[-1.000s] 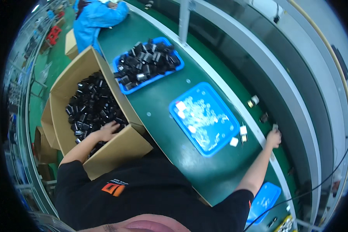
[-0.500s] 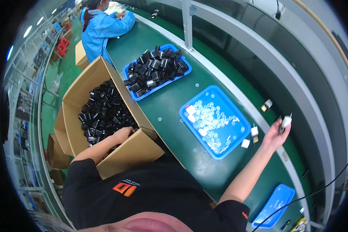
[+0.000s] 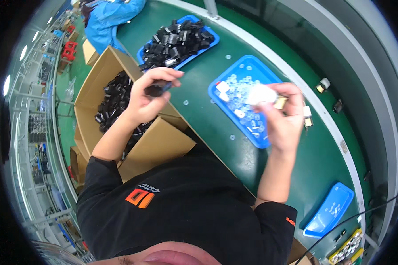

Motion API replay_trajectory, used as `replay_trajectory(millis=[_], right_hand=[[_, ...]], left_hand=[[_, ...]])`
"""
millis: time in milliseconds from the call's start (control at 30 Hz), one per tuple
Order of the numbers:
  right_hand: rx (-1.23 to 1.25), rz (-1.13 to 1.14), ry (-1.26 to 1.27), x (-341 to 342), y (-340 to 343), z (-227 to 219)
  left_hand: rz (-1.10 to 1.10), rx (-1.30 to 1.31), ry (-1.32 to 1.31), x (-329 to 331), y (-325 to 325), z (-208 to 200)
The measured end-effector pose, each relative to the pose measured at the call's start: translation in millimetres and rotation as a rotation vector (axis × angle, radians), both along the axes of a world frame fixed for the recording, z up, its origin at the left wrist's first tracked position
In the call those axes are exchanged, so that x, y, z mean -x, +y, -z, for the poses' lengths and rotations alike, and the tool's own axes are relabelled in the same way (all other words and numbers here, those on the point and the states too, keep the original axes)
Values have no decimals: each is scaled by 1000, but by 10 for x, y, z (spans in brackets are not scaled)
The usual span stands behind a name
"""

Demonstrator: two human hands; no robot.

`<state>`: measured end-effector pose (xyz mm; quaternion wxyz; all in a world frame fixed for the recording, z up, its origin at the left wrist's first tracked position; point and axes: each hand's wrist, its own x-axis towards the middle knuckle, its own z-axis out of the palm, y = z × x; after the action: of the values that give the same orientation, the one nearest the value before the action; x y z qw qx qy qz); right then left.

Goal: The person assembles small black plastic casings and white plastic inserts by hand, taking components from a blue plastic tray and a cardboard shipping box and combining them into assembled units.

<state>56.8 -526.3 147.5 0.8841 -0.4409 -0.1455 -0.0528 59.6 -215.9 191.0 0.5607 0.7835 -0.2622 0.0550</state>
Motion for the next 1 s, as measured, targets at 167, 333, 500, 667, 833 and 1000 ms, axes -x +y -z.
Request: replay_trajectory(millis=[167,333,500,667,833,1000], right_hand=[[322,102,20,191,152,-139],[434,169,76,183,-8,-182],[428,232,117,79,-196,-135],[265,368,132,-123,-384,-62],[315,446,108,-120,-420,56],[173,310,150,-118,-330,45]], left_hand=[[141,-134,-273,-286,-652,49],[232,-217,-281,-441,-969,190],[268,-233,-83,-503,-1030,254],[299,-936,-165,-715,-1095,248],[246,-1372,-600,-853,-1354,695],[216,-1172,-378,-1238,-865,458]])
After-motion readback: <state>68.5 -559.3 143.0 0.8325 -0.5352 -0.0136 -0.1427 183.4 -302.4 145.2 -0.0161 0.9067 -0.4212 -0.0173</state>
